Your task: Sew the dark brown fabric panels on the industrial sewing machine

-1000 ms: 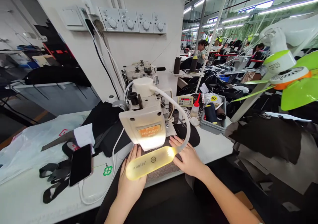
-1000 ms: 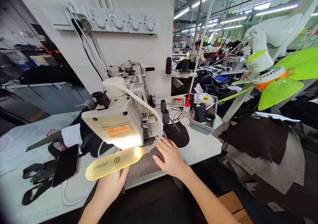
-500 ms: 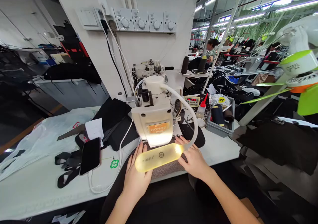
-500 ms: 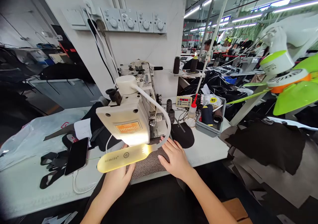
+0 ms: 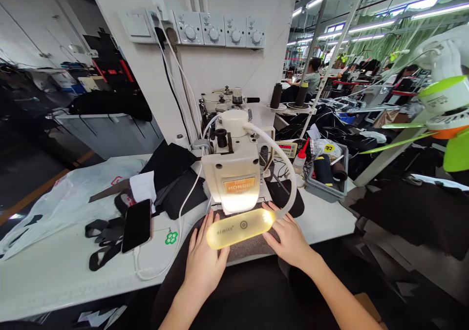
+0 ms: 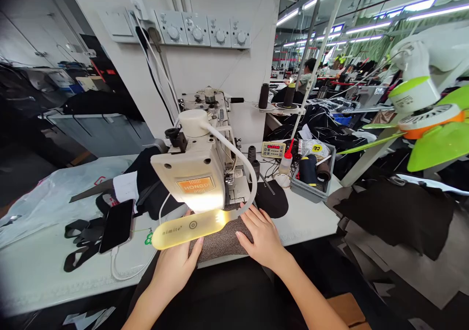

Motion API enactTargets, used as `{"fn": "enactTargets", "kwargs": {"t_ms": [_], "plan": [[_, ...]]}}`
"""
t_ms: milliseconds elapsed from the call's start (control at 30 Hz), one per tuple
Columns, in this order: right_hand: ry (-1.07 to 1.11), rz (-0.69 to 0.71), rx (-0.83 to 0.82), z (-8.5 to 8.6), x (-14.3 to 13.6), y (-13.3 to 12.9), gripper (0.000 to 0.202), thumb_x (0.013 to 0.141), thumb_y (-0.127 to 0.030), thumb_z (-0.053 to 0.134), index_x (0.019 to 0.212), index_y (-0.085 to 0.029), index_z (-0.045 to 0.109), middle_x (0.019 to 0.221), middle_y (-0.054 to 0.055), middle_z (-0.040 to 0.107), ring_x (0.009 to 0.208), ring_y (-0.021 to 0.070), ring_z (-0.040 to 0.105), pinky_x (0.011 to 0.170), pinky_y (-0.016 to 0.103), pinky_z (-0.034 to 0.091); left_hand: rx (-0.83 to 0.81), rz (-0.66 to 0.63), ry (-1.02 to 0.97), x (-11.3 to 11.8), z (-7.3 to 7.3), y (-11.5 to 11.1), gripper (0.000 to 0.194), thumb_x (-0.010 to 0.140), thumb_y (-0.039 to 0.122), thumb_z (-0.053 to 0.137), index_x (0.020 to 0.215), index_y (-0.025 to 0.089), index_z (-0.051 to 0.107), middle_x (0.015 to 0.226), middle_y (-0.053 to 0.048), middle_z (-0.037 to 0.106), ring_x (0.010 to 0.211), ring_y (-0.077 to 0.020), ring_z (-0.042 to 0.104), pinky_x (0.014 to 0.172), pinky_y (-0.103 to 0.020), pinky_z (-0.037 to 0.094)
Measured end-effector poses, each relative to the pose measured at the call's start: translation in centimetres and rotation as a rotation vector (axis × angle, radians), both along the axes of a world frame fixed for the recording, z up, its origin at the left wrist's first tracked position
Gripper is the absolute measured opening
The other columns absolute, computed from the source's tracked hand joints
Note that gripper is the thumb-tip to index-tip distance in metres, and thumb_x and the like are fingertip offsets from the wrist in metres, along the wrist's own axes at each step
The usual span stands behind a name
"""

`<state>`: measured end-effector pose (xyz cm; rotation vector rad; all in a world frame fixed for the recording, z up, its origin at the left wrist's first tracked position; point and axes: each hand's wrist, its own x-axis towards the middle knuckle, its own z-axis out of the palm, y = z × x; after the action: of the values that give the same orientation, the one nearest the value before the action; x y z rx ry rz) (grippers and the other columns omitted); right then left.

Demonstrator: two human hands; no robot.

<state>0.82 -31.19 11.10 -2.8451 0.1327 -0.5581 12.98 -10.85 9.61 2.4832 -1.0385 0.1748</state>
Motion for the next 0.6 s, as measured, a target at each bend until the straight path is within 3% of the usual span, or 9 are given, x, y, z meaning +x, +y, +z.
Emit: {"fn": "enactTargets", "kwargs": {"t_ms": [267, 600], "plan": [[0.066, -0.012, 0.014, 0.06, -0.31, 0.21, 0.045, 0.089, -0.032, 0.038, 0.132, -0.017, 0.041, 0.141, 0.006, 0.035, 0.131, 0.0254, 0.029, 0.102, 0.046, 0.035, 0.044, 0.011, -0.014, -0.26, 0.11, 0.07, 0.053, 0.087, 0.033, 0.033, 0.137, 0.014, 0.031, 0.145, -0.012, 0.028, 0.132, -0.0258, 0.027, 0.104, -0.048, 0.030], [0.031, -0.006, 0.004, 0.28, -0.02, 0.06, 0.043, 0.089, -0.032, 0.039, 0.130, -0.019, 0.044, 0.139, 0.007, 0.039, 0.129, 0.0248, 0.034, 0.100, 0.045, 0.039, 0.002, 0.009, -0.010, 0.02, -0.09, -0.06, 0.053, 0.086, 0.032, 0.035, 0.137, 0.017, 0.032, 0.144, -0.013, 0.029, 0.132, -0.0273, 0.027, 0.104, -0.049, 0.030]]}}
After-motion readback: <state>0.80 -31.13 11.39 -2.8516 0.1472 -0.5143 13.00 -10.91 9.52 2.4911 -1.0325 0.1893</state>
